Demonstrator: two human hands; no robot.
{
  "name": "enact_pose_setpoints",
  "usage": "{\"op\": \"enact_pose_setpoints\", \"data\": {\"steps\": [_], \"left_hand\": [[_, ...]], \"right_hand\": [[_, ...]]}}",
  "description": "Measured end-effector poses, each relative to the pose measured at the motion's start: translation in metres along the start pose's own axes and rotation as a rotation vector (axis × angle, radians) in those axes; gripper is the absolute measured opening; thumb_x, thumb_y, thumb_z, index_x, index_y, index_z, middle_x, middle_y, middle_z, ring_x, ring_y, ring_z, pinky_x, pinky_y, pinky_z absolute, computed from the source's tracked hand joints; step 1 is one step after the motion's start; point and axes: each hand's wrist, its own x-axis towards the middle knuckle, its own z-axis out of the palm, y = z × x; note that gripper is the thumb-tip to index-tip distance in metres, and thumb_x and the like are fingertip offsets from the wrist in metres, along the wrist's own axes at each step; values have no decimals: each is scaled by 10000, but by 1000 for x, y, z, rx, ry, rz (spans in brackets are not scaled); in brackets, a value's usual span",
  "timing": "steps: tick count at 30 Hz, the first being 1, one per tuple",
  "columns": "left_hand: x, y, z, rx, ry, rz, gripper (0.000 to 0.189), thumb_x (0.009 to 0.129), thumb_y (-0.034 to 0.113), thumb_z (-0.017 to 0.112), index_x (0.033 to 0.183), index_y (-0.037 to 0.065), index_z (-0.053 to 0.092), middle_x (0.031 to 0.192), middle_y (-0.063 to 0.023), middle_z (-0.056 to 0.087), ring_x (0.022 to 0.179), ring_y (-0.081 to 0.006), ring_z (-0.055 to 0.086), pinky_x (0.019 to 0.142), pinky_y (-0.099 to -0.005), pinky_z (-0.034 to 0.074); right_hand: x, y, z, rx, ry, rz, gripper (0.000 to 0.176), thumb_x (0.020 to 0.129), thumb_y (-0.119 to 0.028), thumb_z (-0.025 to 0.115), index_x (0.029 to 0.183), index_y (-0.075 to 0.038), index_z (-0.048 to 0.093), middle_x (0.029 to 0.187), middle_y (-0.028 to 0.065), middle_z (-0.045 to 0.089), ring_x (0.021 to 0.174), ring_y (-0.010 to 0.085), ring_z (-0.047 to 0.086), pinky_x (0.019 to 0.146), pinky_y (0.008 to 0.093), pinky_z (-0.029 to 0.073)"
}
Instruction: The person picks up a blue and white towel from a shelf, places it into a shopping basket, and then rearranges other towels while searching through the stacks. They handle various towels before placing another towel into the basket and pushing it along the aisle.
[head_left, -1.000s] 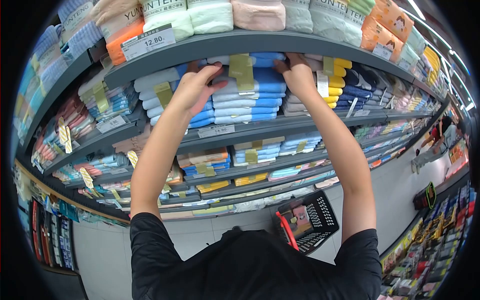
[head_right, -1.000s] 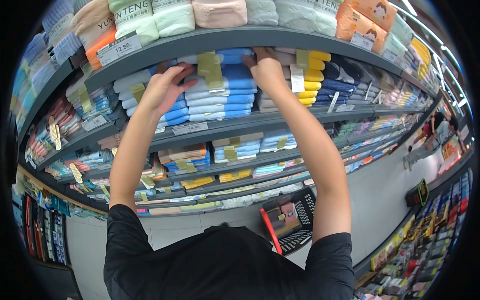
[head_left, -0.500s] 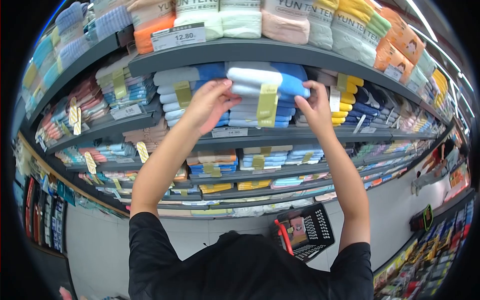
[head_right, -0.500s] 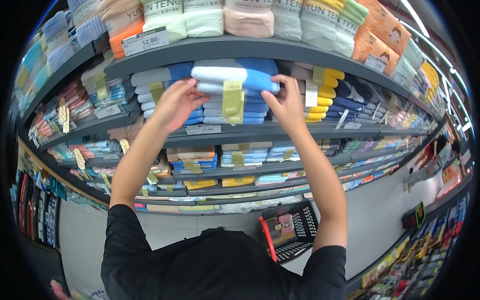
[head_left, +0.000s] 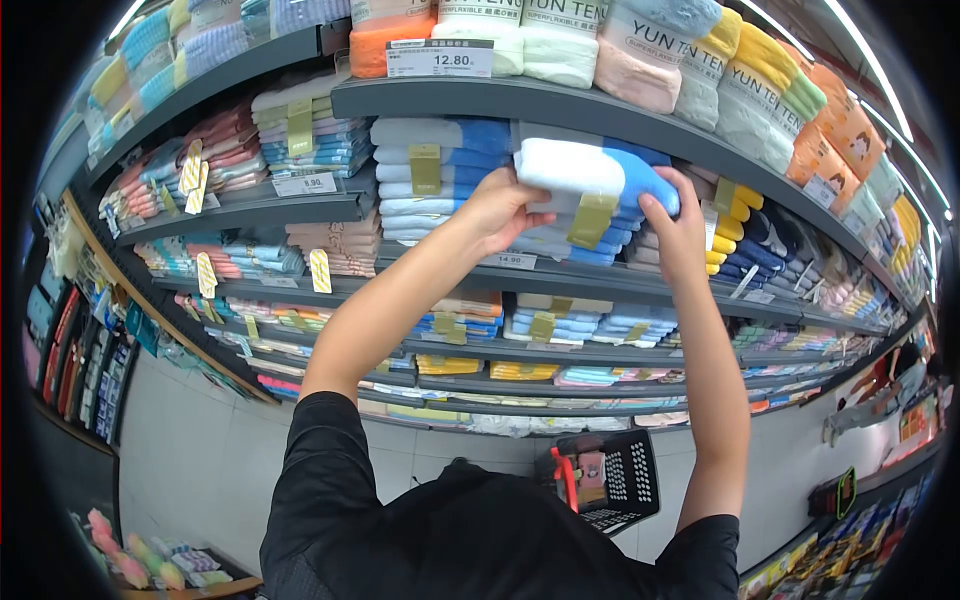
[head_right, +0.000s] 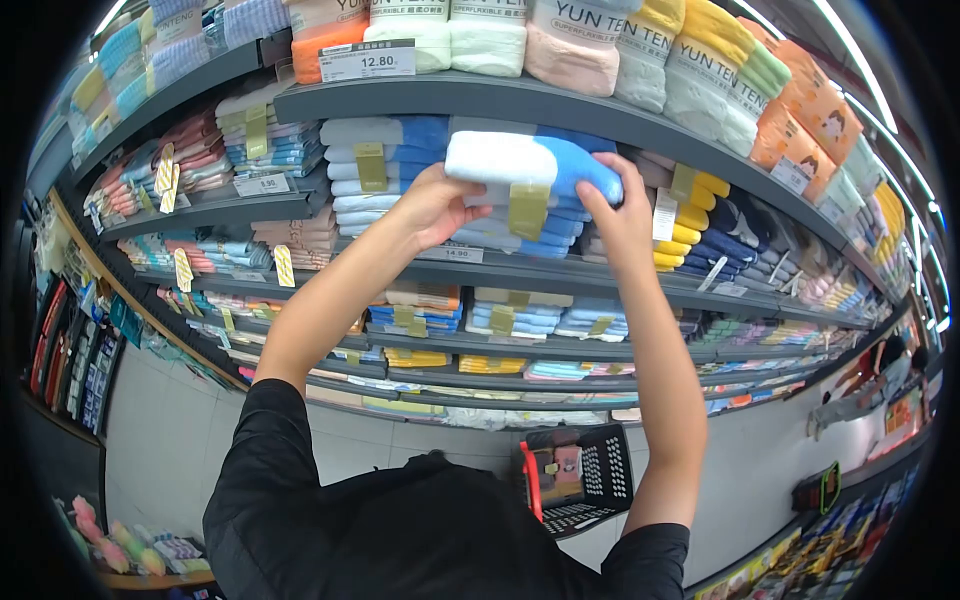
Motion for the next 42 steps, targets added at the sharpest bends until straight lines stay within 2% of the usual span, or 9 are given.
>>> {"op": "enact_pose_setpoints", "data": {"steps": [5,7,14,17,22,26,33,39,42], "left_hand": [[-33,-10,-11,-216,-453,38,610,867,190,679,1418,82,440,1337,-99,570,1234,-266,546,1053,-480,420],[-36,-16,-16,-346,-458,21,727,808,443,756,1387,82,505,1370,-112,567,1281,-276,525,1108,-485,378],[-44,-52,-7,-300,-220,-43,640,849,379,761,1330,30,523,1244,-151,632,1105,-262,656,948,-420,560],[-59,-65,6,-316,-239,-97,626,865,370,738,1340,28,518,1245,-157,634,1095,-266,662,933,-415,566],[-81,-113,18,-330,-107,-330,601,902,404,675,1360,48,518,1281,-158,624,1134,-282,643,957,-428,548],[-94,-135,31,-425,-88,-420,687,909,529,579,1399,53,499,1350,-178,583,1187,-331,611,985,-470,525],[-105,-157,43,-521,-16,-468,761,927,644,370,1394,60,511,1343,-186,583,1161,-351,621,966,-497,529],[-116,-209,42,-625,-92,-543,675,910,554,531,1335,29,544,1239,-186,634,1076,-321,656,908,-452,565],[-119,-270,32,117,-415,-273,613,939,529,518,1282,25,582,1185,-175,658,1042,-303,669,898,-436,569]], "right_hand": [[-63,22,-13,146,135,-97,362,839,-194,733,1147,-64,593,1376,166,487,1288,256,454,1090,388,346],[-91,30,-13,269,160,-39,324,816,-161,736,1090,-75,586,1404,170,467,1310,274,438,1097,404,335],[-136,0,4,183,15,13,781,777,-131,765,1441,-29,367,1447,162,416,1329,259,425,1120,401,336],[-153,18,-8,563,-84,322,902,786,-190,791,1503,-8,275,1441,155,424,1333,248,422,1130,398,324],[-175,26,-19,679,-89,627,565,908,-209,713,1366,14,469,1262,129,600,1123,221,601,960,378,510],[-179,29,-27,602,-60,687,497,961,-240,655,1354,16,490,1247,123,613,1103,205,607,954,374,507],[-189,38,-28,487,14,650,506,988,-258,613,1402,-12,460,1291,119,589,1158,194,575,987,349,474],[-247,48,-45,709,187,728,670,943,-233,671,1488,-41,332,1388,156,508,1253,245,528,1055,378,441],[-308,62,-58,853,270,973,639,936,-238,682,1458,-35,376,1354,155,538,1226,253,554,1022,396,478]]}}
